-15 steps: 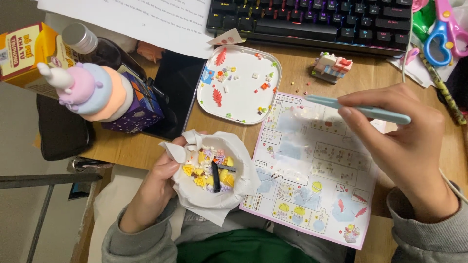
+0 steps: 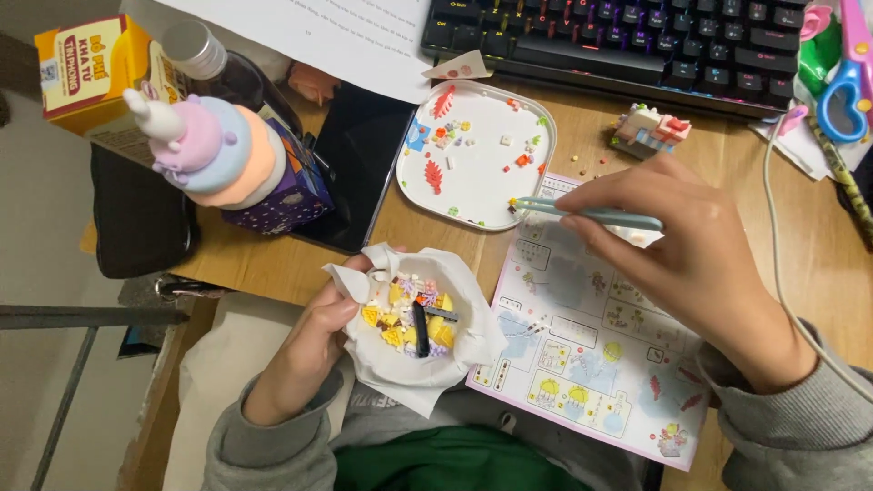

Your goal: Using tweezers to pick up small plastic bricks and sort them into a container while following instructions.

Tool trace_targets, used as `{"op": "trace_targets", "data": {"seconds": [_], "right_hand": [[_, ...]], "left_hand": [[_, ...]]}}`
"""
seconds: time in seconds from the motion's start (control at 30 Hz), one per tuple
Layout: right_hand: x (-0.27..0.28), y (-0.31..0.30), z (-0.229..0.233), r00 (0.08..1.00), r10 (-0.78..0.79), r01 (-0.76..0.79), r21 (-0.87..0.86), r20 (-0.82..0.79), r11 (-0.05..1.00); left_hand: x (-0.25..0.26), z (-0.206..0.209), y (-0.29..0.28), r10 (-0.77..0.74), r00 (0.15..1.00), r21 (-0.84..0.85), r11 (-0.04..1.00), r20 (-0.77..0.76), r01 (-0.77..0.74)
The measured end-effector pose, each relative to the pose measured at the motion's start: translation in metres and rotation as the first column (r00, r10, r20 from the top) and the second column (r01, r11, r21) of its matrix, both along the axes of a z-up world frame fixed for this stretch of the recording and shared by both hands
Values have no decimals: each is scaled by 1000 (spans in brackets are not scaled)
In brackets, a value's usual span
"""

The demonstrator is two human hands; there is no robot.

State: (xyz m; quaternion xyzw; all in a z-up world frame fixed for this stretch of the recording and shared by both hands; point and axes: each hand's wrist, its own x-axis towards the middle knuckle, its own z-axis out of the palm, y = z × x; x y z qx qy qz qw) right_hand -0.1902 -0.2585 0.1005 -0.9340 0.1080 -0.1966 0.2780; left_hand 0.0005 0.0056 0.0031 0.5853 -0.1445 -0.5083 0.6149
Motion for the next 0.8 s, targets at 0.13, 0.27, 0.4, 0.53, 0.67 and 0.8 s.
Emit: {"op": "trace_targets", "data": {"seconds": [0.13, 0.27, 0.4, 0.53, 0.67, 0.8], "right_hand": [[-2, 1, 2, 1000, -22, 22, 5, 0, 1000], [-2, 0, 1, 1000, -19, 19, 4, 0, 1000], [-1, -1, -1, 1000, -19, 19, 24, 0, 1000], [-1, -2, -2, 1000, -25, 25, 27, 1, 999], [-1, -3, -4, 999, -33, 32, 36, 6, 999], [-5, -1, 2, 997, -40, 38, 40, 62, 998]], "left_hand": [[-5, 24, -8, -76, 996, -87, 993, 38, 80], [-6, 24, -9, -71, 997, -132, 989, 4, 71], [-7, 35, -10, -126, 986, -139, 980, 107, 141], [-7, 36, -10, -118, 989, -108, 986, 87, 127], [-8, 37, -14, -120, 992, -167, 978, 46, 126], [-5, 29, -16, -118, 993, -204, 972, 11, 118]]}}
